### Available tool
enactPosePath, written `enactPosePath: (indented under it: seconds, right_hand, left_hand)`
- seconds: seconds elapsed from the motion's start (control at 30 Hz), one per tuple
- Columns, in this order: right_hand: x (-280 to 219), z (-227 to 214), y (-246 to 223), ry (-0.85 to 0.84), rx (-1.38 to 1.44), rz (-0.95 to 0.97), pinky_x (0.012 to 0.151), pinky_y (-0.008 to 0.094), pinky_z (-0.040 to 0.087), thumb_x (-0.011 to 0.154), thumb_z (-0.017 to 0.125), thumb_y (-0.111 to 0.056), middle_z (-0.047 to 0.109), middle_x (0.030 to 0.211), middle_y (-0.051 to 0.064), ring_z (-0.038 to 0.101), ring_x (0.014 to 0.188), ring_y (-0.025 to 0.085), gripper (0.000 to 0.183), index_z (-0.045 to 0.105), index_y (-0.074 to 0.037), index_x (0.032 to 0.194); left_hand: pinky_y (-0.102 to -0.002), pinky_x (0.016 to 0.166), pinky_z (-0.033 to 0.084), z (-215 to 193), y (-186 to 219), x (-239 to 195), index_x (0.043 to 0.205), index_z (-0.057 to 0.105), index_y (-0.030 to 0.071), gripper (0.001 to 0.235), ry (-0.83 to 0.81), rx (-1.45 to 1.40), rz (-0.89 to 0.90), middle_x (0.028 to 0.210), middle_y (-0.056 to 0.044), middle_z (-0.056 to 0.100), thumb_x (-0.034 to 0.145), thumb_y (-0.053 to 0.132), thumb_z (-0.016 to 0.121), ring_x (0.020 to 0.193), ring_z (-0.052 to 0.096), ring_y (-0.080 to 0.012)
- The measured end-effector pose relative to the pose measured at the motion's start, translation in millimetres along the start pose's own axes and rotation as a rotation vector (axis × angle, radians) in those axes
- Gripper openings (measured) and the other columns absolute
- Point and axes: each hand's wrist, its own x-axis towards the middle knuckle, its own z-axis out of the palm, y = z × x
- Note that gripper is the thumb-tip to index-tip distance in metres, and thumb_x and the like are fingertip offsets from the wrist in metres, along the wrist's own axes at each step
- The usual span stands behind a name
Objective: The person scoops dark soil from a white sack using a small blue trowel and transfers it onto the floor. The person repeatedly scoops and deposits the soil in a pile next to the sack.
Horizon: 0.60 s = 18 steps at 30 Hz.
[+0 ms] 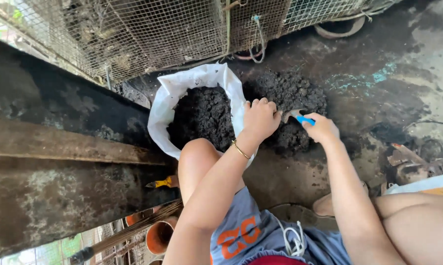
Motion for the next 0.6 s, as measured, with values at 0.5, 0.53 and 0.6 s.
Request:
enactPosePath:
  seconds: [0.5, 0.53, 0.6]
  right_hand:
    - [54, 50, 11, 0.011, -0.327, 0.082, 0.082, 0.055, 0.055, 0.103, 0.053, -0.036, 0.075, 0.103, 0.024, 0.075, 0.096, 0.043, 0.041, 0.058, -0.015, 0.138]
    - [56, 53, 11, 0.007, -0.325, 0.083, 0.082, 0.055, 0.055, 0.103, 0.053, -0.036, 0.075, 0.103, 0.024, 0.075, 0.096, 0.043, 0.041, 0.058, -0.015, 0.138]
    - [60, 54, 12, 0.002, -0.308, 0.114, 0.084, 0.056, 0.055, 0.102, 0.053, -0.038, 0.074, 0.107, 0.023, 0.074, 0.1, 0.044, 0.044, 0.056, -0.014, 0.139]
  left_hand:
    - [-0.067, 0.109, 0.039, -11, -10, -2, 0.092, 0.074, 0.01, 0.021, 0.047, -0.029, -0.014, 0.089, -0.009, 0.062, 0.088, 0.03, 0.069, 0.105, 0.067, -0.0357]
    - [-0.067, 0.109, 0.039, -11, -12, -2, 0.092, 0.074, 0.01, 0.021, 0.043, -0.027, -0.014, 0.089, -0.009, 0.062, 0.088, 0.03, 0.069, 0.105, 0.067, -0.0357]
    - [-0.066, 0.109, 0.038, -12, -13, -1, 0.091, 0.074, 0.011, 0.02, 0.035, -0.03, -0.012, 0.088, -0.007, 0.062, 0.09, 0.03, 0.067, 0.104, 0.067, -0.0345]
